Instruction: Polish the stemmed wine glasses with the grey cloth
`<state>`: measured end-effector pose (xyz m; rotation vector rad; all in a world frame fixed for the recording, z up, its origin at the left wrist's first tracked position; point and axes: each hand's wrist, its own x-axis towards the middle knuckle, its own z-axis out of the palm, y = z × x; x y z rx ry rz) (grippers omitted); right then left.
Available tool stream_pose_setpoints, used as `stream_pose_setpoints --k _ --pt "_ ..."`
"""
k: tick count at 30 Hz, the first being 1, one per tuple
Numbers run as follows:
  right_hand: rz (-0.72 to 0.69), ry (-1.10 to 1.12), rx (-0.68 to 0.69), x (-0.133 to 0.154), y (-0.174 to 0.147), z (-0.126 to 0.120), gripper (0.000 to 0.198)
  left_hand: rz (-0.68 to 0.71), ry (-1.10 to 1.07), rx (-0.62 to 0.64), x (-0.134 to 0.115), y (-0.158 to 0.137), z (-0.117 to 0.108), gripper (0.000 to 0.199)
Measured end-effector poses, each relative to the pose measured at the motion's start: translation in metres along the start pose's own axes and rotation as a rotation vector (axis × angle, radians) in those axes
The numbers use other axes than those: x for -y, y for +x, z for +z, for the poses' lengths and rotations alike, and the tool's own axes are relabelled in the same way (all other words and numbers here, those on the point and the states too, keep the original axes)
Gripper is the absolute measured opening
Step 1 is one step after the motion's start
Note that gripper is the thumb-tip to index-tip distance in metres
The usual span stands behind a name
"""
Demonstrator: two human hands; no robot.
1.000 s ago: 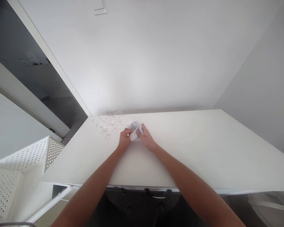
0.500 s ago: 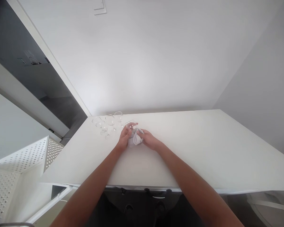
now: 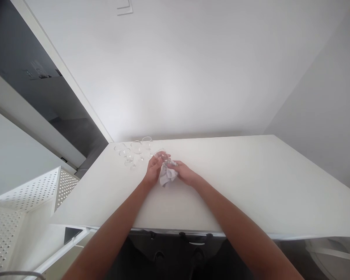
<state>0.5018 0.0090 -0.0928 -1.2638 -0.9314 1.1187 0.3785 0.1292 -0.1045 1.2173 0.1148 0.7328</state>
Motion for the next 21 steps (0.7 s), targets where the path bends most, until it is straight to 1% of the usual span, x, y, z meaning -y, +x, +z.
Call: stream_pose_setpoints --k 2,3,4,6,8,9,10,11,12,15,16,17,18,19,21 --pt "0.088 0.168 0.094 0.002 -0.003 -0.003 0.045 0.000 -0.032 0.059 -0.002 0.000 0.000 0.046" --pt "0.093 0.180 0.104 0.003 -0.004 -0.003 0.044 0.005 -0.041 0.067 -0.003 0.000 0.000 0.046" --pt "0.068 0.139 0.090 0.003 -0.004 -0.003 0.043 0.011 -0.045 0.055 -0.003 -0.001 0.000 0.047" --pt "-0.035 -0.077 -0.028 0.001 -0.002 0.001 0.040 0.021 -0.022 -0.008 -0.002 0.000 0.000 0.046" --pt "-0.134 -0.346 -0.205 -0.002 0.002 0.006 0.036 0.030 0.030 -0.069 0.000 0.000 -0.002 0.044" --pt "-0.160 -0.433 -0.274 -0.004 0.004 0.007 0.034 0.038 0.054 -0.085 0.001 0.000 -0.002 0.043" --pt "-0.165 -0.457 -0.302 -0.005 0.005 0.008 0.034 0.044 0.066 -0.092 0.002 0.000 -0.002 0.043" --pt "-0.147 -0.413 -0.279 -0.005 0.006 0.007 0.034 0.042 0.061 -0.089 0.002 0.000 -0.002 0.042" --pt "-0.108 -0.315 -0.211 -0.005 0.005 0.005 0.036 0.033 0.042 -0.078 0.003 0.000 -0.002 0.043" --pt "0.063 0.043 0.044 -0.003 0.002 -0.003 0.040 -0.004 -0.029 -0.016 0.001 0.000 -0.001 0.046" --pt "0.099 0.107 0.093 -0.003 0.001 -0.005 0.040 -0.008 -0.039 0.002 0.001 0.000 -0.001 0.047" --pt "0.102 0.116 0.098 -0.003 0.001 -0.006 0.041 -0.002 -0.040 0.006 0.000 0.000 -0.001 0.048" --pt "0.070 0.067 0.066 -0.004 0.001 -0.007 0.041 0.006 -0.031 -0.002 0.000 0.000 -0.001 0.048" --pt "0.009 -0.030 0.004 -0.004 0.001 -0.007 0.041 0.012 -0.014 -0.020 0.000 0.000 -0.001 0.048" --pt "-0.130 -0.293 -0.158 -0.006 0.003 -0.004 0.039 0.019 0.023 -0.064 0.000 0.000 -0.002 0.047"
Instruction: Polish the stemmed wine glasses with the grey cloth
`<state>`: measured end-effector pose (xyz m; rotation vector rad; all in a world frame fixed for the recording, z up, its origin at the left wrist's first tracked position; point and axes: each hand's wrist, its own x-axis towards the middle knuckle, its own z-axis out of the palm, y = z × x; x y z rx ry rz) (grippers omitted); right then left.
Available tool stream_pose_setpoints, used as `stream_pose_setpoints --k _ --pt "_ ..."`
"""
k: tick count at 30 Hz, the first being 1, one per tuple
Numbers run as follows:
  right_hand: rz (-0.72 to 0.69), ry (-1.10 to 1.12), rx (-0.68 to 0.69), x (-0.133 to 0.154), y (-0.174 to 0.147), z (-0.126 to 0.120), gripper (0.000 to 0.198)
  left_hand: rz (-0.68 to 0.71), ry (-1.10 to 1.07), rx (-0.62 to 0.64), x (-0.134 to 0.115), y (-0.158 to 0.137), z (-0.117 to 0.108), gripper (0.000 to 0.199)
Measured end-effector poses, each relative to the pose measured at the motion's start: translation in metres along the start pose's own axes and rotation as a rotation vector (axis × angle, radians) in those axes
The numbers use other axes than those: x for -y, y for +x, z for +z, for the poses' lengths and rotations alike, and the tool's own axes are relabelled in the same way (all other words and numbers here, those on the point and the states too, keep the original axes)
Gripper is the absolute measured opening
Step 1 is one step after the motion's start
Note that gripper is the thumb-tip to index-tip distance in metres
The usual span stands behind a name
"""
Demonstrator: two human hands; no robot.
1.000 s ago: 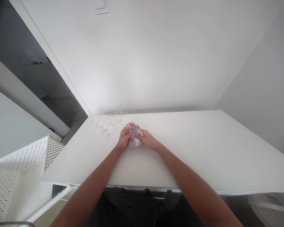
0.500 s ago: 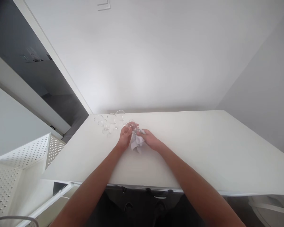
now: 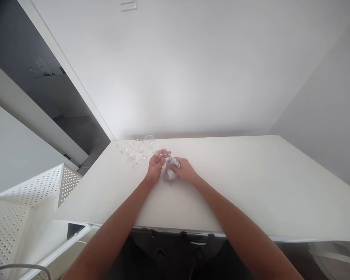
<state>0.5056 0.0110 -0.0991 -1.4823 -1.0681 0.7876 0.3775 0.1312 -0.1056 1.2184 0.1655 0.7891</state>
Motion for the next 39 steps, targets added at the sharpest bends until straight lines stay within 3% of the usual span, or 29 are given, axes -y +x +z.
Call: stream_pose_setpoints --k 3,7,9,11,14,16,23,29,31,35,37,39 --pt "-0.079 -0.180 -0.111 0.0009 0.0011 0.0035 0.038 0.009 0.019 -0.038 0.0012 0.0004 -0.0017 0.047" --pt "0.118 0.254 0.165 0.0033 -0.0012 0.0000 0.046 -0.013 -0.023 0.016 0.0015 0.0001 -0.0021 0.048" --pt "0.181 0.396 0.233 0.0030 -0.0021 -0.0012 0.048 -0.013 -0.028 0.050 0.0011 -0.0001 -0.0017 0.049" --pt "0.115 0.315 0.132 0.0019 -0.0017 -0.0002 0.046 0.003 -0.015 0.037 0.0008 -0.0001 -0.0013 0.048" --pt "-0.067 -0.046 -0.085 0.0010 0.0004 0.0033 0.038 0.028 0.011 0.000 0.0001 0.0003 -0.0008 0.045" --pt "-0.112 -0.179 -0.136 0.0021 0.0010 0.0038 0.034 0.037 0.021 -0.004 -0.0003 0.0005 -0.0006 0.045" --pt "0.157 0.410 0.188 0.0052 -0.0028 -0.0019 0.045 0.011 -0.015 0.083 -0.0003 0.0001 -0.0004 0.049" --pt "-0.085 -0.091 -0.132 0.0035 -0.0009 0.0015 0.035 0.017 0.009 0.006 0.0017 0.0005 -0.0008 0.046" --pt "-0.040 -0.006 -0.086 0.0046 -0.0010 0.0005 0.035 0.017 0.007 0.008 0.0026 0.0007 -0.0011 0.046" --pt "0.167 0.401 0.140 0.0055 -0.0026 -0.0023 0.042 0.002 -0.029 0.047 0.0034 0.0007 -0.0016 0.046" --pt "0.140 0.372 0.117 0.0042 -0.0019 -0.0012 0.042 0.000 -0.037 0.044 0.0031 0.0008 -0.0015 0.048" --pt "0.046 0.258 0.006 0.0010 0.0008 0.0016 0.040 0.009 -0.039 0.028 0.0026 0.0011 -0.0011 0.048"
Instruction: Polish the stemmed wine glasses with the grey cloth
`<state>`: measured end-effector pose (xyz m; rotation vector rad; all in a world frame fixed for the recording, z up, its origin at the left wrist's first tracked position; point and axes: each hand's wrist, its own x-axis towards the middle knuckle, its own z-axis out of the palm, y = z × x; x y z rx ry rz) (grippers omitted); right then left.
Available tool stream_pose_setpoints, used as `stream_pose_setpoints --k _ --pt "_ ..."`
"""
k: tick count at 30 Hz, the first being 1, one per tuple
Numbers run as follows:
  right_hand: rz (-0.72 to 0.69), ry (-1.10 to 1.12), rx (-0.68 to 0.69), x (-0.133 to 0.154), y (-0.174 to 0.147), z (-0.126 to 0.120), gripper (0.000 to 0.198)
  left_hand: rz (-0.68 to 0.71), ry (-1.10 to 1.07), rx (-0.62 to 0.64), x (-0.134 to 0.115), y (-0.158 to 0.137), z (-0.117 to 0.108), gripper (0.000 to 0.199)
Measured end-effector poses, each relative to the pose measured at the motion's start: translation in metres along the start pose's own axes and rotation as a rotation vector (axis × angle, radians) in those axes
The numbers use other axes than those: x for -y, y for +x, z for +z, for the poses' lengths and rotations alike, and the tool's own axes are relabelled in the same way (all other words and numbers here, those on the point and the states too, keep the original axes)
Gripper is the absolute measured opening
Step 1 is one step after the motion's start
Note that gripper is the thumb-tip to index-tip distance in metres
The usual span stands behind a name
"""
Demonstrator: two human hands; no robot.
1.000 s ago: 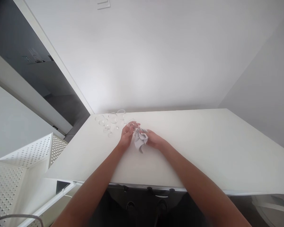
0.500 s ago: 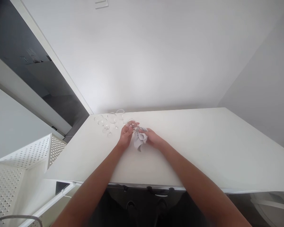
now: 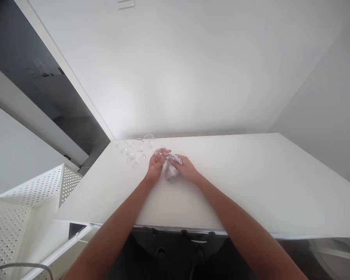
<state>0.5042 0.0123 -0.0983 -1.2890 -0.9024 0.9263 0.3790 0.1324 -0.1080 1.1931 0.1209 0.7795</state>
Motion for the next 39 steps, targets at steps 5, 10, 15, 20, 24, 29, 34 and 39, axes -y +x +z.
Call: stream_pose_setpoints --k 5,10,15,20,24,29,34,39 --pt "-0.043 0.122 -0.392 -0.013 0.012 -0.010 0.039 0.006 0.031 0.002 -0.002 0.000 0.002 0.051" --pt "-0.132 0.187 -0.751 -0.017 0.014 -0.042 0.029 0.069 0.040 -0.076 -0.005 -0.001 0.004 0.055" --pt "-0.020 0.275 -0.487 -0.016 0.014 -0.035 0.030 0.084 0.034 -0.064 -0.009 -0.003 0.009 0.059" --pt "-0.005 0.347 -0.256 -0.011 0.012 -0.020 0.031 0.096 0.050 -0.051 -0.012 -0.005 0.010 0.058" --pt "0.004 0.347 -0.275 -0.009 0.009 -0.023 0.028 0.113 0.080 -0.065 -0.012 -0.005 0.011 0.057" --pt "0.031 0.373 -0.232 -0.008 0.008 -0.019 0.030 0.119 0.085 -0.043 -0.011 -0.003 0.010 0.057" --pt "0.055 0.405 -0.188 -0.005 0.005 -0.015 0.030 0.146 0.042 -0.140 -0.010 -0.002 0.008 0.057" --pt "0.072 0.404 -0.227 -0.006 0.007 -0.017 0.030 0.120 0.088 -0.054 -0.010 -0.003 0.008 0.057"
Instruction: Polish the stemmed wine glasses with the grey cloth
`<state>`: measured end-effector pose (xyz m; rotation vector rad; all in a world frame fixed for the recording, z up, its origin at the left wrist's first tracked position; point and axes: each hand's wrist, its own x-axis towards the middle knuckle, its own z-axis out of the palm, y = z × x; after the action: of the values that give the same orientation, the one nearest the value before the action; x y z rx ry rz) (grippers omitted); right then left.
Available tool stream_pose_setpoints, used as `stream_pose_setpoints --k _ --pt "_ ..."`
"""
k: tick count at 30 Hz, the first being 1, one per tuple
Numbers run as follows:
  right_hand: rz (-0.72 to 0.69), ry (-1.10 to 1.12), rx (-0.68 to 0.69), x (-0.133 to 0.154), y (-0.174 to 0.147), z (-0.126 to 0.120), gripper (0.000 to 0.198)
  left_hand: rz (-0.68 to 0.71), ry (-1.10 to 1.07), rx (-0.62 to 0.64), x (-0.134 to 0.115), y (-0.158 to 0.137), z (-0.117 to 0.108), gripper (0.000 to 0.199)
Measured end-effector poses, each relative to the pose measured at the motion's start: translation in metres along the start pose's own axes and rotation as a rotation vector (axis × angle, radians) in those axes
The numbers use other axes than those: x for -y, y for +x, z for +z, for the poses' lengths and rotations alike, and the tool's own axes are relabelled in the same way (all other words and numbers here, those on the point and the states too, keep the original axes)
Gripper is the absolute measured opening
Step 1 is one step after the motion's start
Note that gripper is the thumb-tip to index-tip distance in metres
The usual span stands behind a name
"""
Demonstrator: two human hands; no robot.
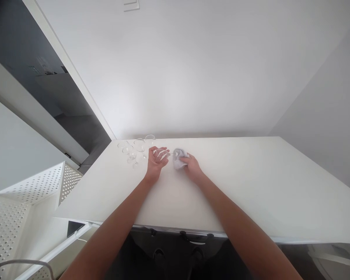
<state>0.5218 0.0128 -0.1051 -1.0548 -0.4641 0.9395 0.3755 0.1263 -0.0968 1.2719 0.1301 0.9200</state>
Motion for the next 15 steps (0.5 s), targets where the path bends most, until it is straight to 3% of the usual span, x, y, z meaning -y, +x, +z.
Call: stream_pose_setpoints --k 5,15 --pt "-0.007 0.019 -0.004 0.0001 -0.0003 0.0012 0.032 0.016 0.008 -0.068 0.0037 0.0014 -0.0025 0.057" --pt "-0.035 0.005 -0.013 0.0039 -0.0031 0.0030 0.032 0.019 -0.004 -0.067 0.0076 0.0025 -0.0046 0.056"
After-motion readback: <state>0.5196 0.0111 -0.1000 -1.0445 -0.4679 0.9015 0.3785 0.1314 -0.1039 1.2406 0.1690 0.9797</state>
